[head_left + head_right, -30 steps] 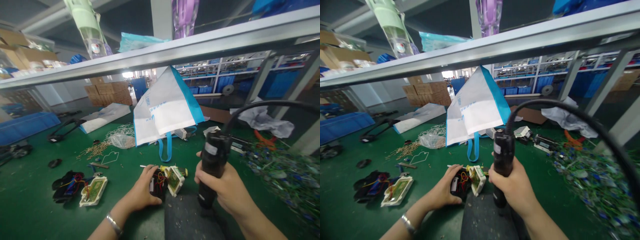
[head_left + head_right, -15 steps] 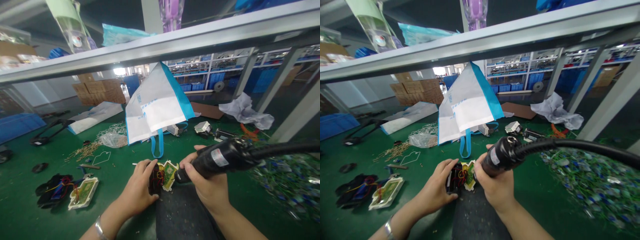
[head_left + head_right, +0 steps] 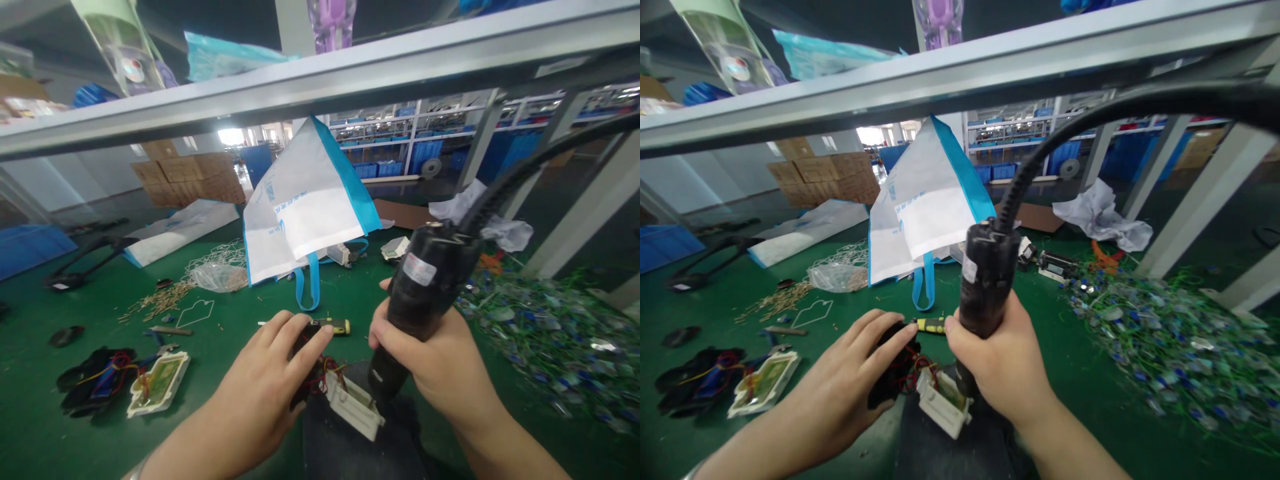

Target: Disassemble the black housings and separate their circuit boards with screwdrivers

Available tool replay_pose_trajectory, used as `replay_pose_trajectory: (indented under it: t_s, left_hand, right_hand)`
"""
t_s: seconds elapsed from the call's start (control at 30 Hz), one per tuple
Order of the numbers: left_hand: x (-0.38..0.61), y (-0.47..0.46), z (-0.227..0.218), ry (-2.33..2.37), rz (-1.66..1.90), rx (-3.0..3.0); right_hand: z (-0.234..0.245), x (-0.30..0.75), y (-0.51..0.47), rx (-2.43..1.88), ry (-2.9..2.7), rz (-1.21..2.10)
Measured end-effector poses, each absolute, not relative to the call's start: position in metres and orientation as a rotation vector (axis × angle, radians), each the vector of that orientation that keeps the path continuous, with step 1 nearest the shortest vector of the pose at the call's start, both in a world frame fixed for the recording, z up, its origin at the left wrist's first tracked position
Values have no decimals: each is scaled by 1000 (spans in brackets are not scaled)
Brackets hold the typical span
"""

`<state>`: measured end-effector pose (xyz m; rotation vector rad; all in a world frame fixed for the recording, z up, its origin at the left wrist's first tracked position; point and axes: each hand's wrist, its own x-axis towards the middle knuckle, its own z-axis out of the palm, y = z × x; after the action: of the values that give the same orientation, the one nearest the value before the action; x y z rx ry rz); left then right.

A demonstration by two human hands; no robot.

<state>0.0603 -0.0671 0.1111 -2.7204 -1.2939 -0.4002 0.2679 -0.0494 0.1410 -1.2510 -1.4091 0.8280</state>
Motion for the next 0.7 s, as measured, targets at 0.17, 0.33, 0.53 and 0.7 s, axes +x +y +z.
replay_pose_trajectory:
  t_s: [0.17,0.33,0.53,0.7]
  left_hand:
    - [56,-69,112,-1368,-70,-2691]
    - [37,-64,104,-1410,234,-2614]
    - [25,-43,80,-1437,334,-2543]
    - [27,-26,64,-1389,248,-2608]
  right_hand:
    - [135,257,-43,-1226,-1463,989]
    - [131,250,-44,-1168,-1482,1047]
    - [130,250,-43,-1194,-1425,1040]
    - [127,250,-42,-1170,-1417,1058]
